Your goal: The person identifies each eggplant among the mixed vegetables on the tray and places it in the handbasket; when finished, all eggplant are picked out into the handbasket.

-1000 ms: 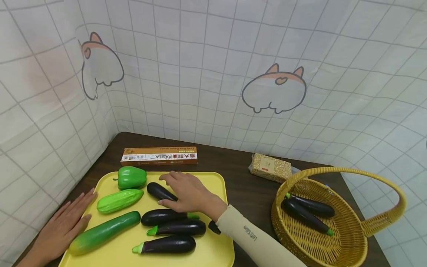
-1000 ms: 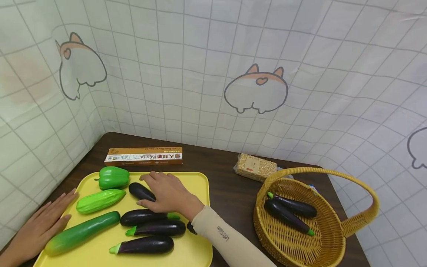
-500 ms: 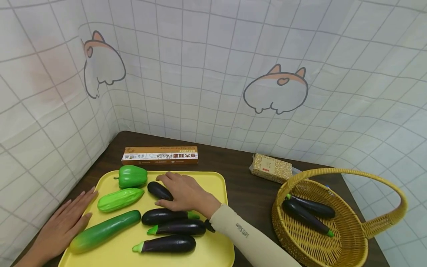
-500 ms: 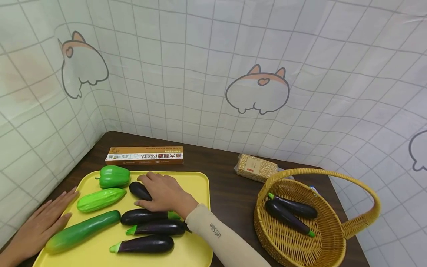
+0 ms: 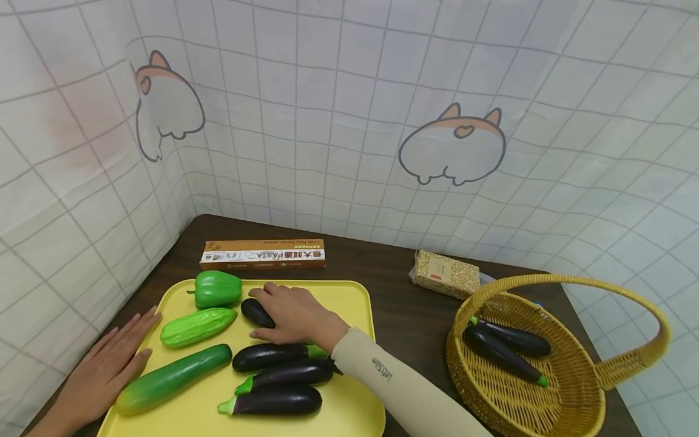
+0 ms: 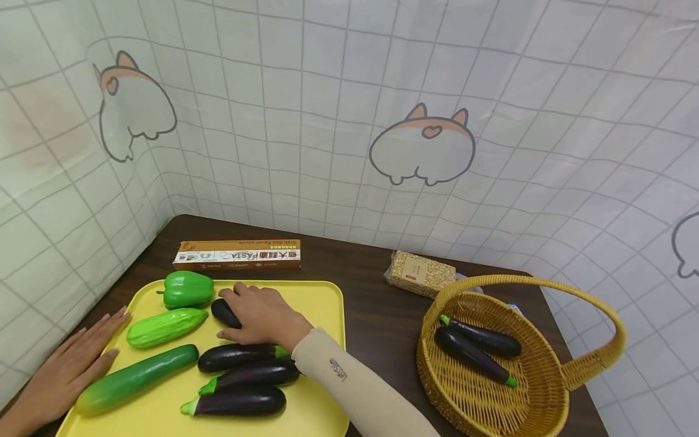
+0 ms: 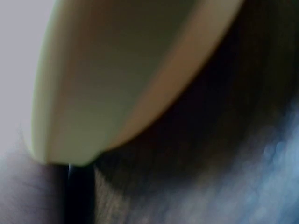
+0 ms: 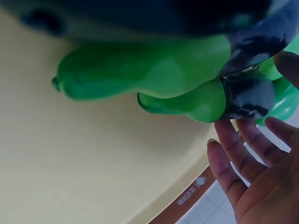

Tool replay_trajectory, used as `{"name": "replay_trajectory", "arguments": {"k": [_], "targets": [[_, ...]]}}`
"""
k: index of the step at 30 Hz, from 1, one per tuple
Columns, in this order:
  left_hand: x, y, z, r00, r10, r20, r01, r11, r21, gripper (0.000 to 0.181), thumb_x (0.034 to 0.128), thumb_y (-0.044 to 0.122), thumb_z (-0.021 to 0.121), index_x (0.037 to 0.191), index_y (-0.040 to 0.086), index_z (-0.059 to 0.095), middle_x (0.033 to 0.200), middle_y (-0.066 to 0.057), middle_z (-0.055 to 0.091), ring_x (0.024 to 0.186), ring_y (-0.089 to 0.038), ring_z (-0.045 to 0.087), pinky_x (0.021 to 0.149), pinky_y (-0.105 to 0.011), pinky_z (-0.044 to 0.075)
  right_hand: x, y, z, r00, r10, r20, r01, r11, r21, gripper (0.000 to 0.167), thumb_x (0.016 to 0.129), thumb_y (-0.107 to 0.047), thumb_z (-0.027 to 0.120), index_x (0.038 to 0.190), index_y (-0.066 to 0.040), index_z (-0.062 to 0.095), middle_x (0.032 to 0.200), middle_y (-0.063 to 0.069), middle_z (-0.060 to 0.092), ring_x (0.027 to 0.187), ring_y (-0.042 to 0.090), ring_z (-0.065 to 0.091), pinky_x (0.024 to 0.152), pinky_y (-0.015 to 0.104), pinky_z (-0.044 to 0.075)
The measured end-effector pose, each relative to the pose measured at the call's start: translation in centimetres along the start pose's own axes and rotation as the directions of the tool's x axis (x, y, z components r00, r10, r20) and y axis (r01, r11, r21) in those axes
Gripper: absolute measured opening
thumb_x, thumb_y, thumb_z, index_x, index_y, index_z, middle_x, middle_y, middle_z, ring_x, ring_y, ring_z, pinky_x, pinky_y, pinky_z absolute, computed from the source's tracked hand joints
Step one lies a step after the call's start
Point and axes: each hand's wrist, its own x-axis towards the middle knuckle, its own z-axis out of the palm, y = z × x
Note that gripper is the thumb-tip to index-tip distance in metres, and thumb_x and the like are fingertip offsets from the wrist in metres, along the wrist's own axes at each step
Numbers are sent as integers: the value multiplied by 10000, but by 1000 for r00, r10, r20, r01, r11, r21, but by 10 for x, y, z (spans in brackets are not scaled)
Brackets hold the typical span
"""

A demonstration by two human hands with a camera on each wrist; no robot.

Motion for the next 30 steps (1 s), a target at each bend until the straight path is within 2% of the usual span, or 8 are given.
{"name": "replay_trajectory", "arguments": {"k": [8, 17, 23, 30], "targets": [[0, 0, 0, 1000, -3, -4, 3, 1000, 8, 668, 1116, 225, 573, 1707, 214, 262, 1733, -22, 251, 1561, -27, 52, 1232, -265, -83, 4, 3, 3, 998, 18, 56, -20, 999, 35, 786, 1018, -627, 602, 1639, -192, 395, 1384, 29, 564, 1039, 130, 642, 750, 301, 559], [0, 0, 1, 1000, -10, -1, 10, 1000, 14, 666, 1119, 235, 565, 1709, 216, 256, 1735, -7, 243, 1570, -49, 55, 1233, -272, -87, 6, 5, 6, 997, 15, 80, -21, 997, 75, 664, 1047, -444, 643, 1618, -201, 407, 1307, 22, 567, 935, 88, 580, 689, 272, 511], [0, 1, 1, 1000, -17, 6, 17, 1000, 4, 663, 1123, 238, 559, 1710, 221, 251, 1737, -9, 236, 1571, -55, 52, 1236, -285, -93, 3, 7, 3, 996, 21, 91, -30, 994, 102, 658, 1044, -385, 650, 1620, -193, 395, 1312, 47, 551, 914, 94, 566, 669, 274, 504], [0, -2, 1, 1000, -13, 11, 13, 1000, 10, 666, 1124, 235, 555, 1712, 215, 242, 1739, -16, 229, 1559, -21, 32, 1237, -294, -99, -4, 10, -7, 997, 21, 71, -37, 970, 239, 650, 1021, -254, 675, 1600, -142, 402, 1245, 82, 516, 845, 117, 553, 698, 242, 469]]}}
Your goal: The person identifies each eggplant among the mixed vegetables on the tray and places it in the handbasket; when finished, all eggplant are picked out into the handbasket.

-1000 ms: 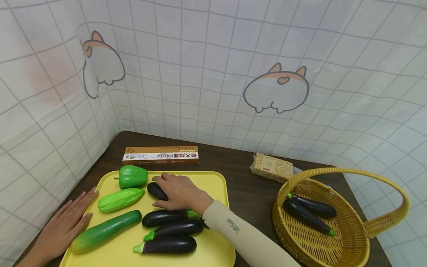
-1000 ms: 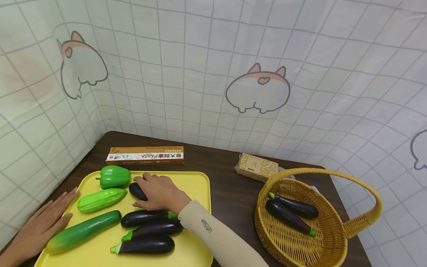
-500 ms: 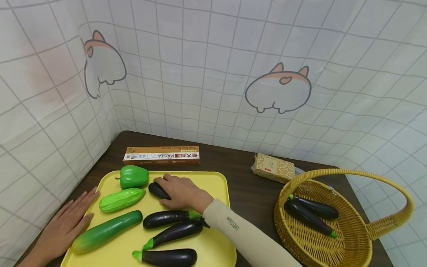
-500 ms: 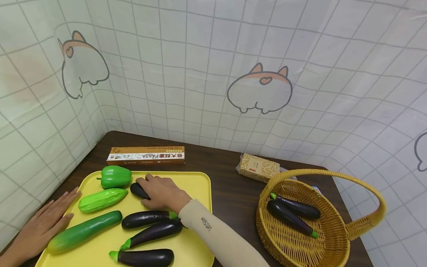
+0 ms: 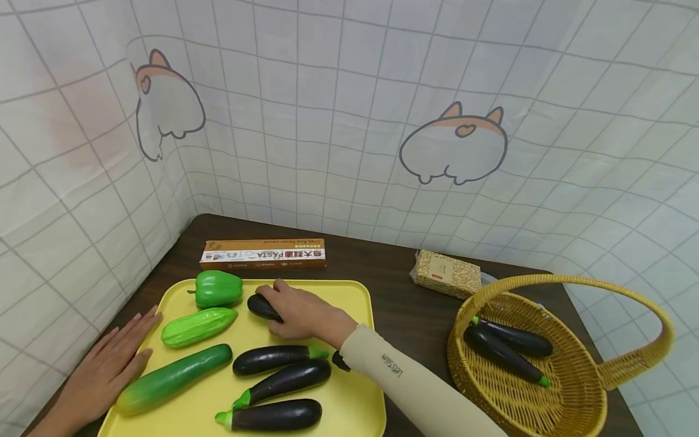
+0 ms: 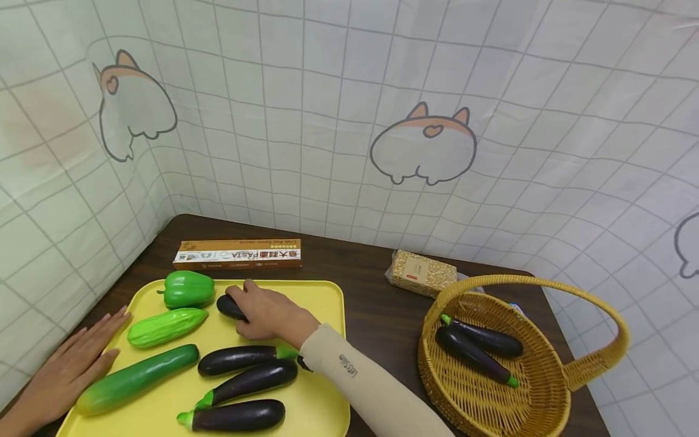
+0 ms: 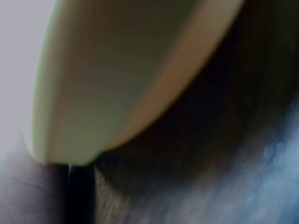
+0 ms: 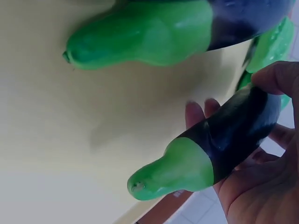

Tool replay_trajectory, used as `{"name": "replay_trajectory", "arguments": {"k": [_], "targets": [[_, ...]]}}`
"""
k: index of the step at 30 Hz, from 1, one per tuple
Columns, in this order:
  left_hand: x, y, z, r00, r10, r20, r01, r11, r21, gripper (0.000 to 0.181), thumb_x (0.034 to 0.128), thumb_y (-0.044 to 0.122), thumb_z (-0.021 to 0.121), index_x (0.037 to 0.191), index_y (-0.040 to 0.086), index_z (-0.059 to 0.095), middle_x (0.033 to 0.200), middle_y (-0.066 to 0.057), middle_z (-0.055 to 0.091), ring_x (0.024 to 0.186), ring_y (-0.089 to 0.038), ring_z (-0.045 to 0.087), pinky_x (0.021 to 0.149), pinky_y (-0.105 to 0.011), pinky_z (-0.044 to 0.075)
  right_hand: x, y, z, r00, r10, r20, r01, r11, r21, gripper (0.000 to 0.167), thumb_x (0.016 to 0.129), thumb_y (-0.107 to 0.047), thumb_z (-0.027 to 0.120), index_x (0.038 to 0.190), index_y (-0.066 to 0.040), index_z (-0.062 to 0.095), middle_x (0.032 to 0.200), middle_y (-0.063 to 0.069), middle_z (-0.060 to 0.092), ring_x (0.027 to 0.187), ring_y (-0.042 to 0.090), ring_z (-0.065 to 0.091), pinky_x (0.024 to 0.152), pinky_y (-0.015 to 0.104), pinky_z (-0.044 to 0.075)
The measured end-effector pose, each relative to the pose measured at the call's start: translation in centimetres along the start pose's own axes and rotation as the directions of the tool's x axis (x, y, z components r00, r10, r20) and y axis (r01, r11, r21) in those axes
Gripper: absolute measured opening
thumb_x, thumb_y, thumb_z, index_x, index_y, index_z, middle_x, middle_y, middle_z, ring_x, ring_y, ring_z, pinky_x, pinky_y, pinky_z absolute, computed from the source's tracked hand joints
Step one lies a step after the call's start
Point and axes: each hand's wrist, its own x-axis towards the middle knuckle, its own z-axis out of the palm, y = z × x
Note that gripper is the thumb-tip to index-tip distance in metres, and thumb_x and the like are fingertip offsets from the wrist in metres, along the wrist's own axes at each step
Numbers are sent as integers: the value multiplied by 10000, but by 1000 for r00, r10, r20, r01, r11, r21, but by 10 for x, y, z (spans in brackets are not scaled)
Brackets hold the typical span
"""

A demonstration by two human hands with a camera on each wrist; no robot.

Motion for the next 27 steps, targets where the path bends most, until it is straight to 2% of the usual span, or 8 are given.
{"name": "replay_trajectory", "arguments": {"k": [4, 16, 23, 27], "targets": [[2, -1, -1, 1000, 3, 3, -3, 1000, 1, 666, 1127, 231, 549, 1713, 215, 234, 1741, -11, 220, 1555, -12, 24, 1239, -303, -101, -7, -1, -6, 1000, -11, -14, 11, 1000, 23, 646, 1012, -223, 678, 1590, -131, 403, 1244, 95, 508, 836, 121, 550, 700, 235, 471], [2, -1, 2, 1000, -9, 15, 9, 1000, 8, 668, 1131, 245, 540, 1716, 214, 219, 1745, -21, 200, 1573, -61, 19, 1245, -358, -121, -34, -5, -26, 999, -19, -47, 13, 993, -117, 551, 1040, -315, 646, 1529, -138, 461, 1162, 35, 607, 754, 90, 550, 601, 251, 474], [2, 0, 2, 1000, -13, 1, 13, 1000, 16, 670, 1124, 252, 558, 1713, 222, 239, 1740, -7, 222, 1562, -32, 27, 1226, -261, -103, -52, -1, -33, 996, -49, -75, 35, 984, -173, 510, 1053, -431, 647, 1466, -161, 518, 1110, 11, 622, 674, 84, 532, 542, 235, 434], [2, 1, 2, 1000, -24, 16, 23, 999, 31, 670, 1131, 272, 541, 1717, 222, 218, 1745, 2, 201, 1564, -32, 4, 1211, -234, -118, -61, 2, -35, 995, -62, -81, 47, 983, -178, 489, 1054, -451, 647, 1439, -169, 541, 1082, -6, 609, 657, 78, 515, 531, 228, 413]]}}
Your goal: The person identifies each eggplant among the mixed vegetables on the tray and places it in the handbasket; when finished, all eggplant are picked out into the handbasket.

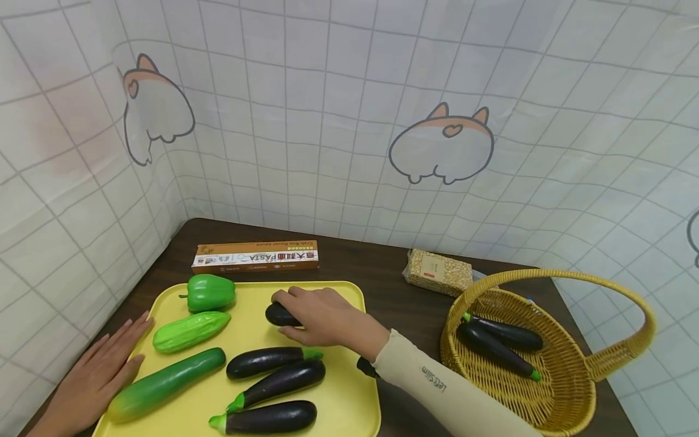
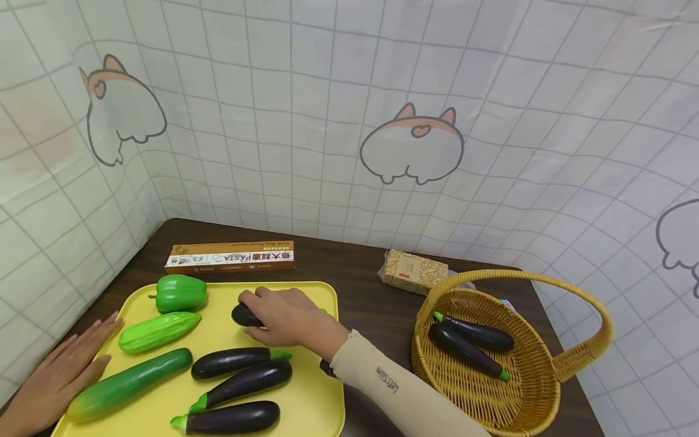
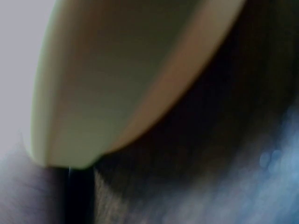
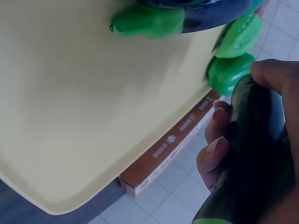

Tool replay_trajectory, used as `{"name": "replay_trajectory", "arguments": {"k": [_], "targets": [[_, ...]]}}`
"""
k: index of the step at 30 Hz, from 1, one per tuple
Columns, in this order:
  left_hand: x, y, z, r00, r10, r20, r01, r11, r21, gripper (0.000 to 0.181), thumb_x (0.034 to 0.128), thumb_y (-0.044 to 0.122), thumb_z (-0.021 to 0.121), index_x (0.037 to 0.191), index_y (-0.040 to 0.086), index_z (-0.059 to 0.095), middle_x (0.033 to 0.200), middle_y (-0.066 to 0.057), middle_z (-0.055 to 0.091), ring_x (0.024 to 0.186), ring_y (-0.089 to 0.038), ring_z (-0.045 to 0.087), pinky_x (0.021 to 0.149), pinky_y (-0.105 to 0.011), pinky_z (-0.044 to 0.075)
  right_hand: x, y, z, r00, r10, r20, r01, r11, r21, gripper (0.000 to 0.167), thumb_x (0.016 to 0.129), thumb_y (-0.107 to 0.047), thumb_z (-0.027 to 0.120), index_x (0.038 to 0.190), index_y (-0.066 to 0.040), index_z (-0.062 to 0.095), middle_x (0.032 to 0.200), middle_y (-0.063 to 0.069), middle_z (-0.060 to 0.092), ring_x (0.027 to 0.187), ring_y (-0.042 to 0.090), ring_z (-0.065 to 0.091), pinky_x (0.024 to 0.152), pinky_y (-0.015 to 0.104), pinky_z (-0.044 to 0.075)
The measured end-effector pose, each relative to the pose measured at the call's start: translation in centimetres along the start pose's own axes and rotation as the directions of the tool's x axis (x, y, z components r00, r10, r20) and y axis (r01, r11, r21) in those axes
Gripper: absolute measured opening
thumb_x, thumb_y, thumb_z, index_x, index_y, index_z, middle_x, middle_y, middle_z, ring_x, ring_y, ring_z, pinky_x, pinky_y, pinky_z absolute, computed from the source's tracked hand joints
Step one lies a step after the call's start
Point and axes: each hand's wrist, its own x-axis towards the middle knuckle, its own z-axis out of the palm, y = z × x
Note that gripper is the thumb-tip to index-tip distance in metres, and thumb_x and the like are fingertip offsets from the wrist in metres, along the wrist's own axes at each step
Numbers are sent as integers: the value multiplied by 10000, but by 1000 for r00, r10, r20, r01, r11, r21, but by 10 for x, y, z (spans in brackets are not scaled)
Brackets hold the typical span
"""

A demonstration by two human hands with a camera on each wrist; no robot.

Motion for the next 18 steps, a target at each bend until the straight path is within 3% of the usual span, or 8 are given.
{"name": "replay_trajectory", "arguments": {"k": [10, 18], "targets": [[0, 0, 1, 1000, -6, 0, 6, 1000, 5, 676, 1127, 290, 551, 1716, 234, 222, 1743, 18, 206, 1549, 10, -2, 1189, -180, -103, -21, 0, -15, 999, -19, -34, 19, 1000, -16, 468, 1055, -428, 634, 1445, -179, 557, 1094, -14, 602, 598, 66, 485, 493, 223, 392], [-2, 0, 0, 1000, 14, -10, -14, 1000, -7, 680, 1124, 260, 560, 1715, 221, 226, 1744, 4, 205, 1552, -5, 8, 1214, -233, -111, -40, 3, -23, 995, -52, -90, 51, 999, -18, 443, 1038, -394, 653, 1404, -157, 576, 1030, -25, 580, 583, 55, 445, 477, 208, 353]]}}
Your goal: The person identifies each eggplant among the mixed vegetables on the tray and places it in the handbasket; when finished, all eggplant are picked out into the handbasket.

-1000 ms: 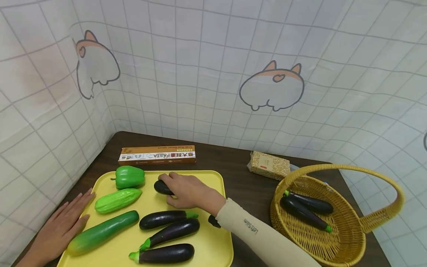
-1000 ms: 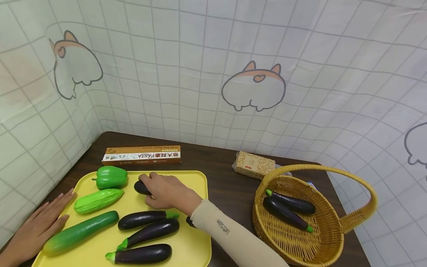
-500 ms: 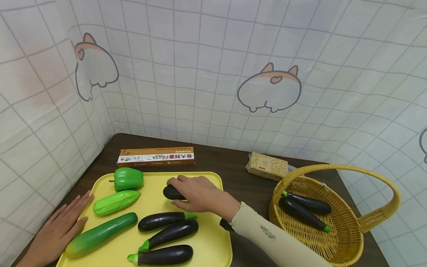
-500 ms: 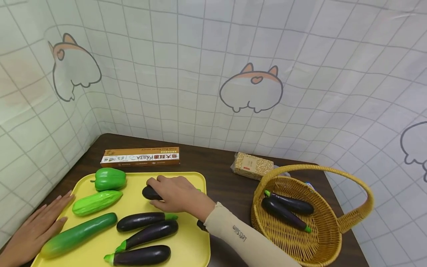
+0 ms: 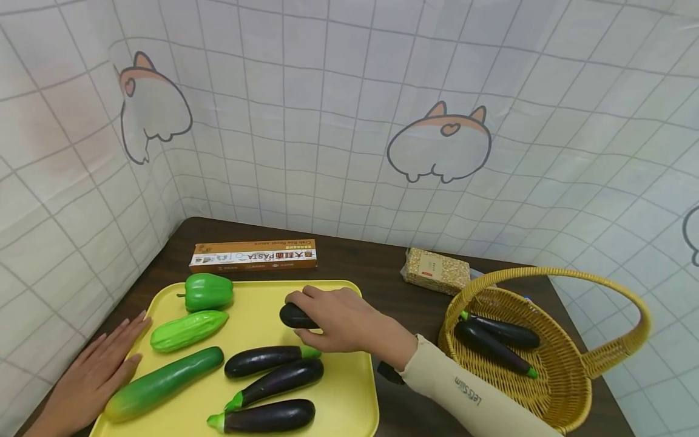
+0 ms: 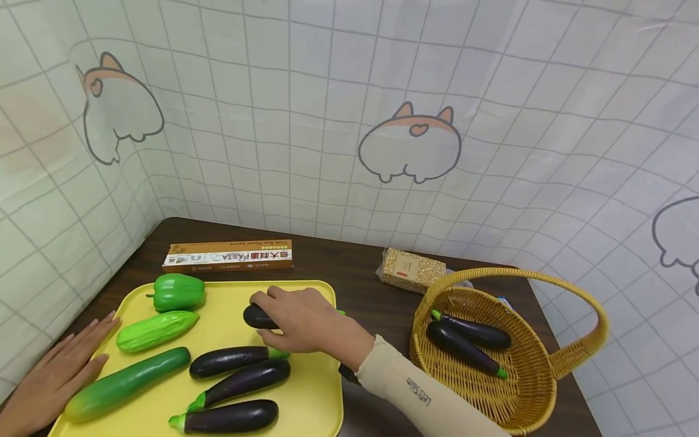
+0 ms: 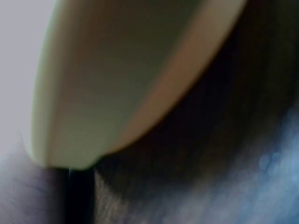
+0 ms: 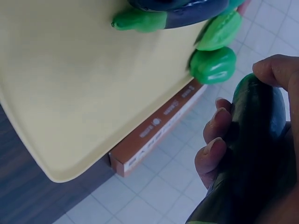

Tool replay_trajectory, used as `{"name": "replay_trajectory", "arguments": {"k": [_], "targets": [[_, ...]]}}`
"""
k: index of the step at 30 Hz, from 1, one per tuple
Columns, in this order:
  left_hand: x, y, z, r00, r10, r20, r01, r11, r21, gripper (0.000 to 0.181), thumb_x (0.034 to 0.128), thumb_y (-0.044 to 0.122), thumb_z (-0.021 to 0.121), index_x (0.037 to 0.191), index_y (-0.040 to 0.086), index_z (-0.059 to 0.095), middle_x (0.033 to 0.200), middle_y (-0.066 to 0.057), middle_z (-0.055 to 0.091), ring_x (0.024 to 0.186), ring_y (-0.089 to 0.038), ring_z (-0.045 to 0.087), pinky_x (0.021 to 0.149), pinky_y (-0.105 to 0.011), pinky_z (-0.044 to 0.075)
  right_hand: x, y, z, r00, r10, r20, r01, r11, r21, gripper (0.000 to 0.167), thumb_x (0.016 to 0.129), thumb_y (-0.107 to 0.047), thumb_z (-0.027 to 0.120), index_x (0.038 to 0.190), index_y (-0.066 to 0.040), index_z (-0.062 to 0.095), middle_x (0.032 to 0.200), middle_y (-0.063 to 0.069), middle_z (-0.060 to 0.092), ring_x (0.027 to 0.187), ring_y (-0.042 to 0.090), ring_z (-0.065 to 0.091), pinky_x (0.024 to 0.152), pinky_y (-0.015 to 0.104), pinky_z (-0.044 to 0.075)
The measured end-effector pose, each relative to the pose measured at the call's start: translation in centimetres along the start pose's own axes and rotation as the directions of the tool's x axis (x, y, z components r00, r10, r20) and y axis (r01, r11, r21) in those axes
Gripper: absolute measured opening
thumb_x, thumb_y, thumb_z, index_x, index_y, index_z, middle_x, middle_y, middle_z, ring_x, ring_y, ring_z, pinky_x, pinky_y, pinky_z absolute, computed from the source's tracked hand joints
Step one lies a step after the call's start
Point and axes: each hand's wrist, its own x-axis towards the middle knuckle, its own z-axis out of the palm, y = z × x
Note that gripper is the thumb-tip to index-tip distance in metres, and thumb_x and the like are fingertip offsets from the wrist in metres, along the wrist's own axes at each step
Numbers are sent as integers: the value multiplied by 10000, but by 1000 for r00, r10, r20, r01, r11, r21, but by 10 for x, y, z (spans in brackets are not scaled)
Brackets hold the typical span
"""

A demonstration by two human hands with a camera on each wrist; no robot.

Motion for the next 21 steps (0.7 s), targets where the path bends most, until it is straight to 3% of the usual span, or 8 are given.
{"name": "replay_trajectory", "arguments": {"k": [14, 21], "targets": [[-1, 0, 3, 1000, -1, 10, 1, 1000, 9, 676, 1134, 279, 537, 1719, 217, 203, 1751, 31, 175, 1558, -12, -16, 1205, -226, -127, -30, 6, -9, 999, 37, -1, -37, 999, 15, 478, 1055, -453, 648, 1434, -174, 561, 1078, -24, 602, 589, 62, 453, 486, 232, 358], [1, 0, 2, 1000, 7, -23, -7, 1000, -4, 679, 1120, 261, 565, 1713, 223, 237, 1745, 32, 204, 1557, -4, 5, 1215, -230, -108, -49, 12, -18, 998, 62, -18, -62, 998, 14, 502, 1053, -502, 646, 1430, -179, 571, 1060, -42, 596, 557, 57, 442, 475, 240, 360]]}}
